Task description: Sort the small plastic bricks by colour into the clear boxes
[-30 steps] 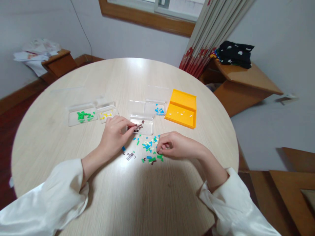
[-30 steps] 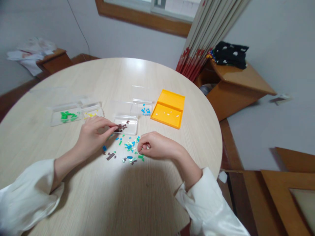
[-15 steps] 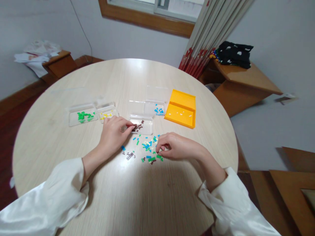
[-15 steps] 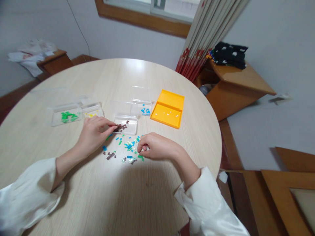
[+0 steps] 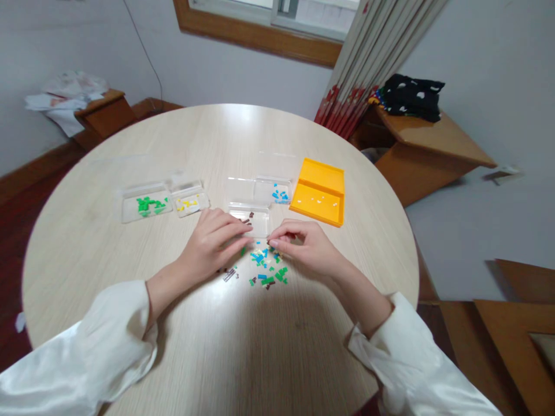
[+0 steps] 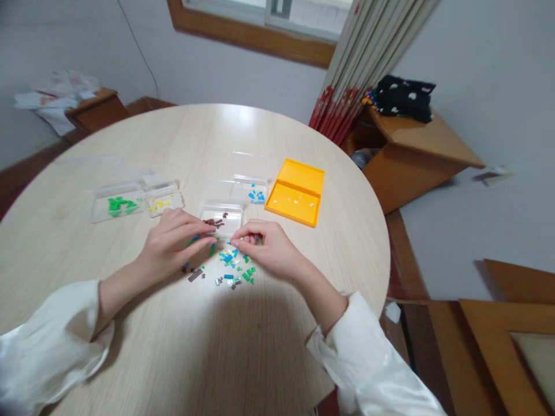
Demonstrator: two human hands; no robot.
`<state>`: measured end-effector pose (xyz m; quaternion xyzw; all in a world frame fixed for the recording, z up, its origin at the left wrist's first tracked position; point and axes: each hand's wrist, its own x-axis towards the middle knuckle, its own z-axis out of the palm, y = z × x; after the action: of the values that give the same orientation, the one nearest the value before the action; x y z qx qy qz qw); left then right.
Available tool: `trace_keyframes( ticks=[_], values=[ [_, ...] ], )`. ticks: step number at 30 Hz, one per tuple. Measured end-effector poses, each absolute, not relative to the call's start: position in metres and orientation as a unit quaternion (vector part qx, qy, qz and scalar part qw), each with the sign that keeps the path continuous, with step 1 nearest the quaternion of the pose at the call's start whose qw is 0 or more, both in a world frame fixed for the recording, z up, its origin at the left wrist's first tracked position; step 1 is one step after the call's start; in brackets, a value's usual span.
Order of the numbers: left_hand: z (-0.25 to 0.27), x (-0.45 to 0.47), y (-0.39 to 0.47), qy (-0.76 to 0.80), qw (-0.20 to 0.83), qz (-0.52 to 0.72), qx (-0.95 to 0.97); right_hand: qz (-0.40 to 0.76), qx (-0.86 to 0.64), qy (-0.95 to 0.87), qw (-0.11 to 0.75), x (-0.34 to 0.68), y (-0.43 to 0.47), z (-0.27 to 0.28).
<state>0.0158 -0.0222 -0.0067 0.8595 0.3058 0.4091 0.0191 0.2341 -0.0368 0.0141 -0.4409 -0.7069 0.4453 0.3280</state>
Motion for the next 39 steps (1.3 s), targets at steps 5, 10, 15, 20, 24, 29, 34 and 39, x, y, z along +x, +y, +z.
trace_keyframes(
  ticks=[5, 10, 15, 20, 24, 29, 34, 39],
  values=[
    [0.000, 0.022, -0.029, 0.257, 0.001, 0.422, 0.869, 0.510, -0.452, -0.636, 0.362, 0.222, -0.039, 0.004],
    [0.000, 0.025, -0.031, 0.248, 0.002, 0.421, 0.873, 0.529, -0.443, -0.625, 0.365, 0.215, -0.044, -0.001],
    [0.001, 0.026, -0.033, 0.243, 0.001, 0.425, 0.872, 0.524, -0.443, -0.628, 0.367, 0.215, -0.045, 0.000],
    [0.000, 0.026, -0.033, 0.236, 0.007, 0.429, 0.872, 0.518, -0.432, -0.637, 0.372, 0.215, -0.044, 0.001],
    [0.000, 0.026, -0.033, 0.239, 0.012, 0.425, 0.873, 0.520, -0.422, -0.641, 0.376, 0.215, -0.043, 0.000],
    [0.000, 0.024, -0.033, 0.247, 0.025, 0.426, 0.870, 0.520, -0.420, -0.637, 0.384, 0.215, -0.044, -0.001],
    [-0.005, 0.018, -0.027, 0.325, 0.030, 0.433, 0.840, 0.471, -0.425, -0.689, 0.350, 0.220, -0.043, 0.004],
    [-0.009, 0.013, -0.018, 0.411, 0.037, 0.423, 0.807, 0.431, -0.339, -0.800, 0.242, 0.228, -0.042, 0.008]
  ],
)
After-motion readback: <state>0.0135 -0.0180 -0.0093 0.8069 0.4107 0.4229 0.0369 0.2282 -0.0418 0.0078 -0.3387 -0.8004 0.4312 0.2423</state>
